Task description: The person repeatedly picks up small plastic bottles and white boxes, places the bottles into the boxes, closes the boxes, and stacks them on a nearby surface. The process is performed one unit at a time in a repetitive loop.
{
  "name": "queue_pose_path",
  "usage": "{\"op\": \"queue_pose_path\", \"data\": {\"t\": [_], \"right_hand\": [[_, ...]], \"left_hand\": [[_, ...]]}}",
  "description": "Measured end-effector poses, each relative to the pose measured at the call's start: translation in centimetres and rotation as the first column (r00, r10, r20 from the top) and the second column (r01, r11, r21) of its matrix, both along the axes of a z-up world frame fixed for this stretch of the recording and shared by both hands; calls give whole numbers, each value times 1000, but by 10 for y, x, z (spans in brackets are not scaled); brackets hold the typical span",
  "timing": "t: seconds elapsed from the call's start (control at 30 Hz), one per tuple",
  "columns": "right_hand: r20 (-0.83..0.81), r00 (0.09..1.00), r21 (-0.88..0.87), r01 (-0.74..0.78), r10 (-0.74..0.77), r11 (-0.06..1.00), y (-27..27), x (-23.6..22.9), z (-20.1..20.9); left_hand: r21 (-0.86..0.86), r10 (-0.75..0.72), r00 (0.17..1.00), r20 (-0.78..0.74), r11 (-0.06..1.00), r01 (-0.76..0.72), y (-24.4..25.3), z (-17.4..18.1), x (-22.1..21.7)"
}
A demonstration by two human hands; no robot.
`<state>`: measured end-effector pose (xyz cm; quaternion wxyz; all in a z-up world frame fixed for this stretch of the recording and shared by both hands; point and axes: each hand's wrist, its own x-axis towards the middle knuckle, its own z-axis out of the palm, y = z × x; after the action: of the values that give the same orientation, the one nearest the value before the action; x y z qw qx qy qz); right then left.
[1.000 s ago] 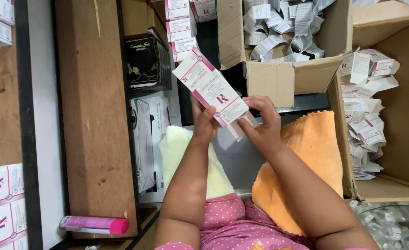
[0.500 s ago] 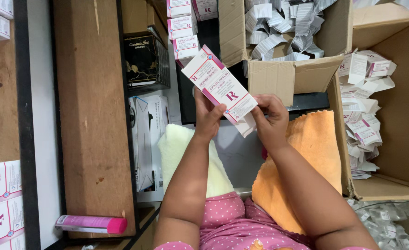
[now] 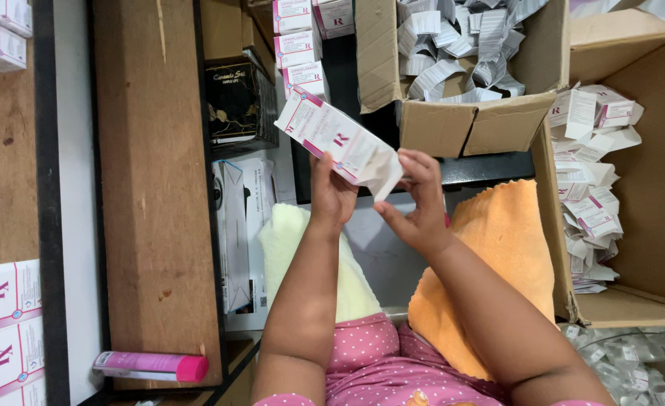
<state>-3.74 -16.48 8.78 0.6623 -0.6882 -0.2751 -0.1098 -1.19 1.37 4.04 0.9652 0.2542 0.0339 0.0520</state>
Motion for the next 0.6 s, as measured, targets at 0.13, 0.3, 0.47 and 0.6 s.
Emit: {"op": "queue_pose_path", "data": {"t": [0.13,0.3,0.47,0.6], "right_hand": [[13,997,-29,80,-80,996,5,4,-4],[-36,998,96,60,-57,994,8,2,-7],[-47,997,94,73,-69,993,7,4,-6],[-49,994,19,104,-102,994,4,4,-7]], "left_hand": [[156,-65,997,49,986,57,-6,11,-5],[191,-68,997,44,980,58,-8,17,-6],[200,-70,997,39,978,61,-9,17,-5],[222,-63,997,55,974,49,-10,14,-5]]}}
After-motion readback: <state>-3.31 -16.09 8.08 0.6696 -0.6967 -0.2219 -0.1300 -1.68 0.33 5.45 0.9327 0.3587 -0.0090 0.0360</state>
